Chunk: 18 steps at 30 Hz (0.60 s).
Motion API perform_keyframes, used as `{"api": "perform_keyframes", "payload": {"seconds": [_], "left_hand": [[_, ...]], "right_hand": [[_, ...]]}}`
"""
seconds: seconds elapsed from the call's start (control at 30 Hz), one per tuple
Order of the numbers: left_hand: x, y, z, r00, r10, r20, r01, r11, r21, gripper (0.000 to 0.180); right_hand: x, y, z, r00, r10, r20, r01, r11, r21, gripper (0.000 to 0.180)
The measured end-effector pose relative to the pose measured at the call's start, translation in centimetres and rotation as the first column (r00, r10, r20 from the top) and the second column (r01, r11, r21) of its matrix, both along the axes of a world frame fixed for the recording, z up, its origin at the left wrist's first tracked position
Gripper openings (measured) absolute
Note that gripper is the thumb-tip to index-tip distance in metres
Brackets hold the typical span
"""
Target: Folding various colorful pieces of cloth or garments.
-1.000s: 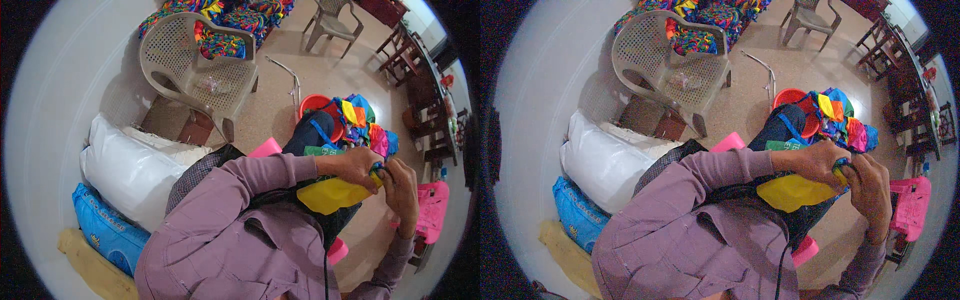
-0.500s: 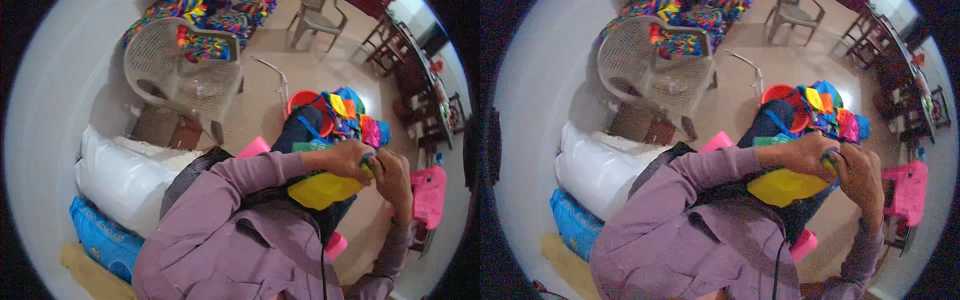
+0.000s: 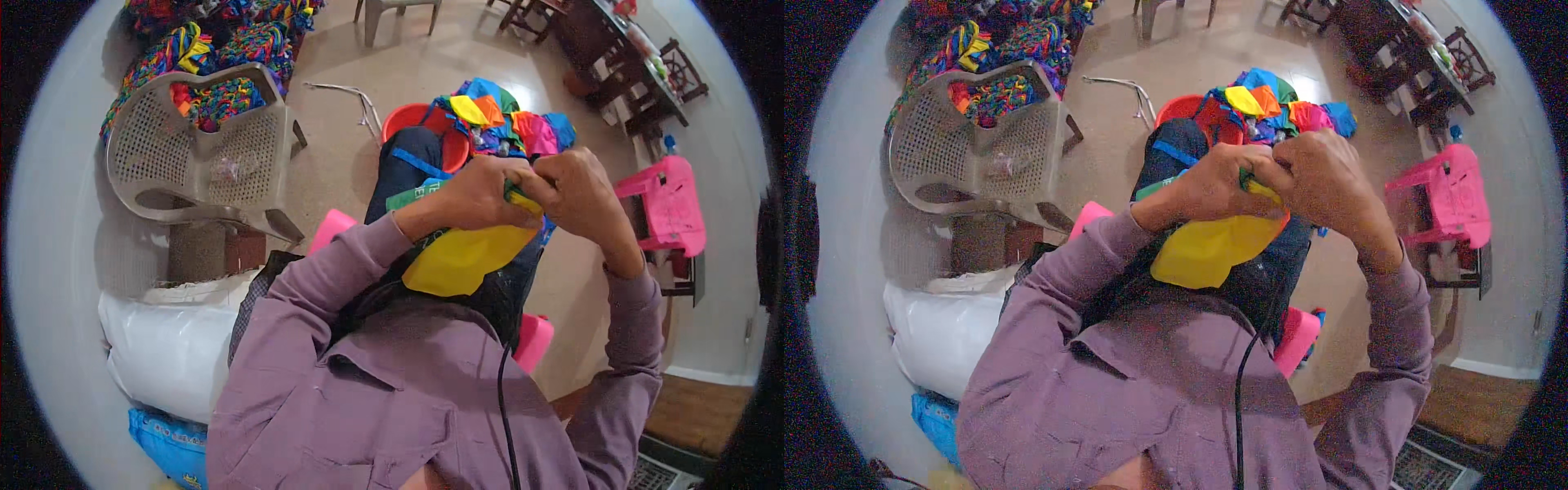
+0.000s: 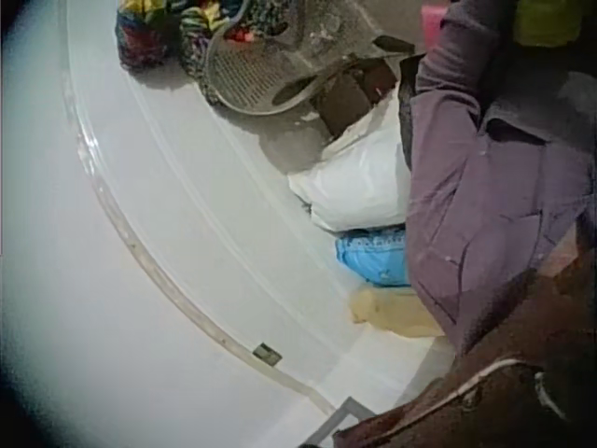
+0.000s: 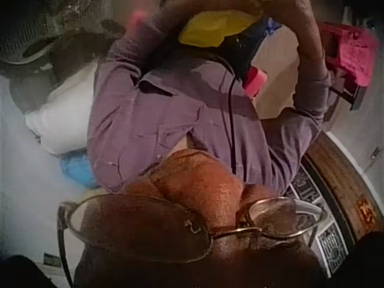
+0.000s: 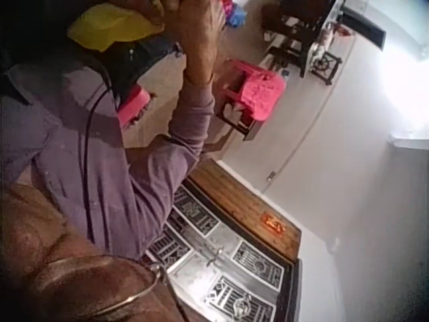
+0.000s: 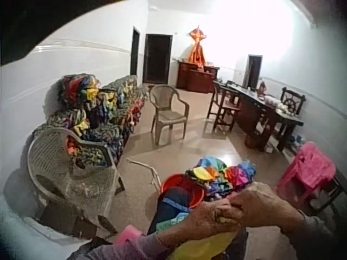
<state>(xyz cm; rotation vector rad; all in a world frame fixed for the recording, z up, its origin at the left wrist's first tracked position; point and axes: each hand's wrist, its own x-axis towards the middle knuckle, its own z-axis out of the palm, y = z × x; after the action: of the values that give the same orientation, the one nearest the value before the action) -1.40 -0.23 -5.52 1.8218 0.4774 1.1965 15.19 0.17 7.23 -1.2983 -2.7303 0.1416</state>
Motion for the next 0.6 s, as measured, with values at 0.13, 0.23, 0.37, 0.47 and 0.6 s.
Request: {"api": "perform_keyframes", "payload": {"seconds": [0.13, 0.23, 0.37, 0.47, 0.6], "left_hand": [[0.1, 0.2, 0.0, 1.000, -0.011, 0.009, 0.011, 1.000, 0.003, 0.036], [-0.3, 0.2, 0.2, 1.000, 0.016, -0.023, -0.015, 0.999, 0.029, 0.035], [-0.1, 0.5, -0.1, 0.997, 0.075, -0.026, -0.073, 0.995, 0.066, 0.038], [0.1, 0.8, -0.6, 0.994, 0.071, 0.088, -0.076, 0.995, 0.059, 0.048], [-0.7, -0.1, 0.6, 0.999, 0.035, 0.002, -0.035, 0.991, -0.132, 0.052]], "right_hand": [[0.5, 0.5, -0.5, 0.999, 0.024, -0.026, -0.024, 1.000, 0.017, 0.046], [0.3, 0.5, -0.7, 0.998, 0.046, -0.052, -0.042, 0.997, 0.072, 0.040], [0.0, 0.5, -1.6, 0.977, 0.095, -0.191, -0.080, 0.993, 0.082, 0.030], [0.1, 0.4, -1.4, 0.955, 0.153, -0.253, -0.139, 0.988, 0.071, 0.025], [1.1, 0.3, -0.3, 0.932, 0.235, -0.277, -0.248, 0.969, -0.012, 0.022]]}}
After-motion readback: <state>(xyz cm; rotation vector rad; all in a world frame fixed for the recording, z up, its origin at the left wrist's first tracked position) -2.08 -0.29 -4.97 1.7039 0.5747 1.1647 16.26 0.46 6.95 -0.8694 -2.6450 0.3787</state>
